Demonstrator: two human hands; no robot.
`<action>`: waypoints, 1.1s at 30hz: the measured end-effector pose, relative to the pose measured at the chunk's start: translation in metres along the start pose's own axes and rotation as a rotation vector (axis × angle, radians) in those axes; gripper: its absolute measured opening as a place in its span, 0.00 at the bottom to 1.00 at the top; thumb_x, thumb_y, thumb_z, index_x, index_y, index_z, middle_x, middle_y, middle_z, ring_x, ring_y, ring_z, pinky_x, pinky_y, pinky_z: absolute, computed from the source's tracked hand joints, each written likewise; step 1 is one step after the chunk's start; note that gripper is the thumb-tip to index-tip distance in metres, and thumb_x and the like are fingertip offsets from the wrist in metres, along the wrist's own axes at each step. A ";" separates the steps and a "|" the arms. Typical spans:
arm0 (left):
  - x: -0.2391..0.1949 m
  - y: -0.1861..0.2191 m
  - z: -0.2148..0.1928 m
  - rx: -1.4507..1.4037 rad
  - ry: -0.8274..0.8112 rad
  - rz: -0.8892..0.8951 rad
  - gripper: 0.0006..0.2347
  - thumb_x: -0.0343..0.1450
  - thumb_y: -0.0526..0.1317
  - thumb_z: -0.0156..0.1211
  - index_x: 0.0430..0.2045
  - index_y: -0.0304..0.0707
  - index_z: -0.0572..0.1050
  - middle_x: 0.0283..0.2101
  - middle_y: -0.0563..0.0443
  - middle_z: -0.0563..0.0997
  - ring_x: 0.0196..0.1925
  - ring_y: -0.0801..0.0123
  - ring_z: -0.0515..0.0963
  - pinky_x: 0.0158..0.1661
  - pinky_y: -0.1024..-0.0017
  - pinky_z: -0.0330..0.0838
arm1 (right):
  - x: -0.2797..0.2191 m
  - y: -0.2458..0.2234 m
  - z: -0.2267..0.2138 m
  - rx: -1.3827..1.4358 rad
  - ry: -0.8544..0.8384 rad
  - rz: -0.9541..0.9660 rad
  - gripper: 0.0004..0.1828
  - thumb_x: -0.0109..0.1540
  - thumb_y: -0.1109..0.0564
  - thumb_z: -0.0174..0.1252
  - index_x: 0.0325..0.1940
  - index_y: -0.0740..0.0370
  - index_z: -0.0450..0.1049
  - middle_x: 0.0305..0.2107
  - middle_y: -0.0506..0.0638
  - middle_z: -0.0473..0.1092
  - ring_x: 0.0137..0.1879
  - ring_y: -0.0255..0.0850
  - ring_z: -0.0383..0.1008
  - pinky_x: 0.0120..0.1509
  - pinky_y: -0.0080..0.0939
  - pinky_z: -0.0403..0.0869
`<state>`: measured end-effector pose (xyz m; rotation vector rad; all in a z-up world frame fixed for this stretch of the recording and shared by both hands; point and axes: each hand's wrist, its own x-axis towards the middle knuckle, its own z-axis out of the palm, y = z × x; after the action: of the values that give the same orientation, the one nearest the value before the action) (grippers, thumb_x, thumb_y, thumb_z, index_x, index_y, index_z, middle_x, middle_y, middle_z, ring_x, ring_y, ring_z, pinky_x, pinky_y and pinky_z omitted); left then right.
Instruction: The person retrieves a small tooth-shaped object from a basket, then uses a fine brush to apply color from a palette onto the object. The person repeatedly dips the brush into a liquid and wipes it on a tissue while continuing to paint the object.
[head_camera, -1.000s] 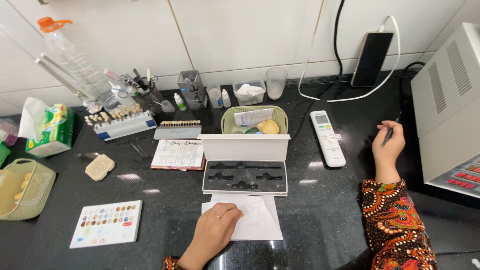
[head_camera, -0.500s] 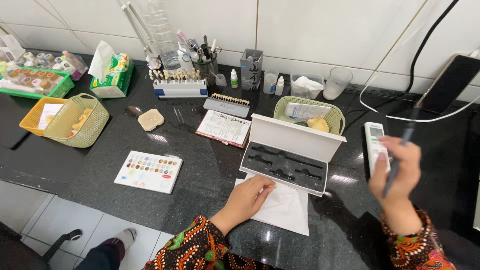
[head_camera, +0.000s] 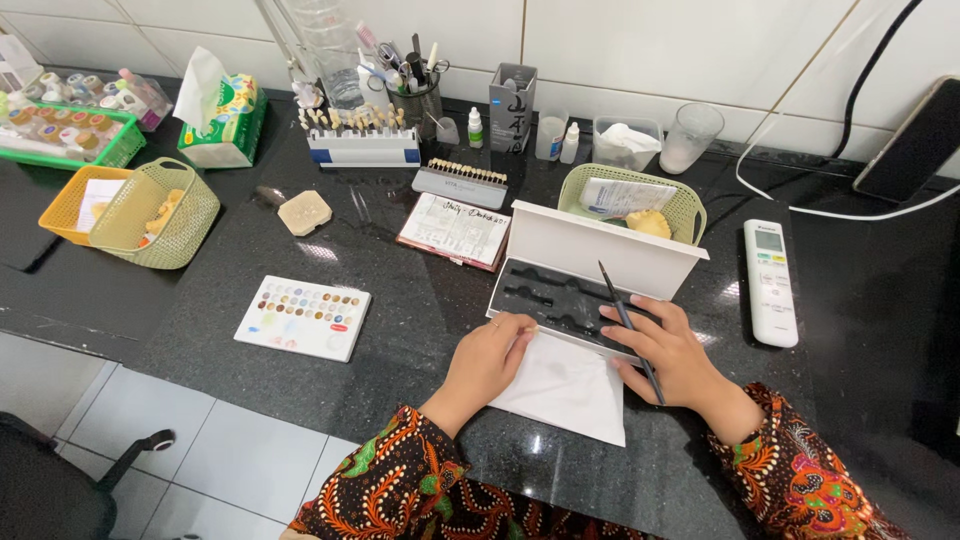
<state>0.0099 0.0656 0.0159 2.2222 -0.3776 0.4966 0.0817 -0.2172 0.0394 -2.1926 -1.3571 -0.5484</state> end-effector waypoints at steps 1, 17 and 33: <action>0.000 -0.001 0.000 0.003 0.014 0.005 0.06 0.74 0.36 0.58 0.41 0.37 0.75 0.39 0.46 0.81 0.39 0.55 0.83 0.38 0.62 0.76 | -0.002 0.002 0.002 -0.006 -0.023 0.005 0.23 0.53 0.58 0.65 0.52 0.54 0.75 0.58 0.48 0.72 0.68 0.55 0.62 0.70 0.56 0.61; 0.011 -0.013 -0.008 0.048 0.040 -0.054 0.05 0.74 0.34 0.57 0.41 0.38 0.74 0.42 0.47 0.81 0.39 0.53 0.80 0.41 0.61 0.73 | -0.005 -0.003 0.006 -0.024 -0.062 -0.042 0.14 0.54 0.59 0.66 0.43 0.54 0.75 0.50 0.46 0.76 0.61 0.49 0.72 0.59 0.49 0.73; 0.013 -0.014 -0.003 0.102 -0.038 -0.003 0.04 0.74 0.34 0.55 0.40 0.38 0.73 0.41 0.46 0.80 0.39 0.51 0.79 0.42 0.59 0.71 | 0.033 0.031 -0.023 -0.025 0.126 -0.014 0.13 0.52 0.65 0.62 0.40 0.56 0.77 0.47 0.48 0.78 0.65 0.51 0.71 0.67 0.54 0.67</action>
<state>0.0264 0.0757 0.0143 2.3329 -0.3761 0.4819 0.1222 -0.2195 0.0698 -2.1315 -1.3070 -0.6998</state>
